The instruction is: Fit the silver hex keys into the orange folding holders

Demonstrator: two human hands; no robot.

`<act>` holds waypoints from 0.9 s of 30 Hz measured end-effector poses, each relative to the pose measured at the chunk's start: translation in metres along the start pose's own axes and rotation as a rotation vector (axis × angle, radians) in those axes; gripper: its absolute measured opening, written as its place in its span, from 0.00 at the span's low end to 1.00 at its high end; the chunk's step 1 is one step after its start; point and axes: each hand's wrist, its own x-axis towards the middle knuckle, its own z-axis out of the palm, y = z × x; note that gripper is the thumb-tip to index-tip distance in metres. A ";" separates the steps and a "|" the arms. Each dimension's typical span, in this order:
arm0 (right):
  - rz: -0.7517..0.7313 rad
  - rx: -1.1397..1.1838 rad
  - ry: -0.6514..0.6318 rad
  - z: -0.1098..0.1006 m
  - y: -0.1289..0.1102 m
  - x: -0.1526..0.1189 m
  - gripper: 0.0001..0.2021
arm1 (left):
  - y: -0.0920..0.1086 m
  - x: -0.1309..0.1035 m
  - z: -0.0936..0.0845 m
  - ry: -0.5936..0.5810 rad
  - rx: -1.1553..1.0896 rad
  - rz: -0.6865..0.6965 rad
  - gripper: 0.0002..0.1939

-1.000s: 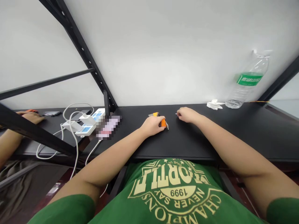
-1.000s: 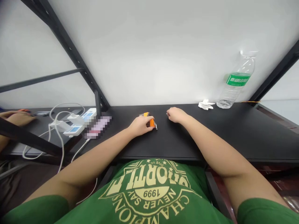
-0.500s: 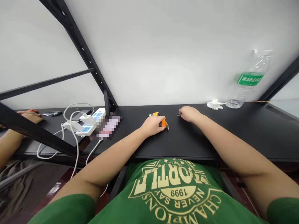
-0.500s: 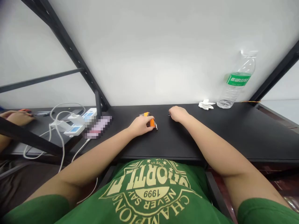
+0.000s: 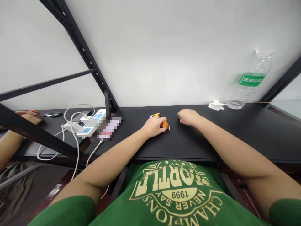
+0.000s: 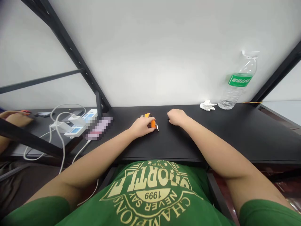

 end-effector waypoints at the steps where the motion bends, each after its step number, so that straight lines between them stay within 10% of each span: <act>1: -0.020 0.005 0.015 0.000 -0.001 0.000 0.05 | 0.000 0.000 0.000 0.002 0.002 0.002 0.22; 14: -0.348 0.692 0.114 0.004 -0.019 -0.003 0.03 | 0.005 -0.003 -0.007 0.066 -0.064 -0.004 0.14; 27: -0.378 0.747 0.207 0.003 -0.024 -0.005 0.05 | 0.004 -0.003 -0.005 0.070 -0.029 0.028 0.11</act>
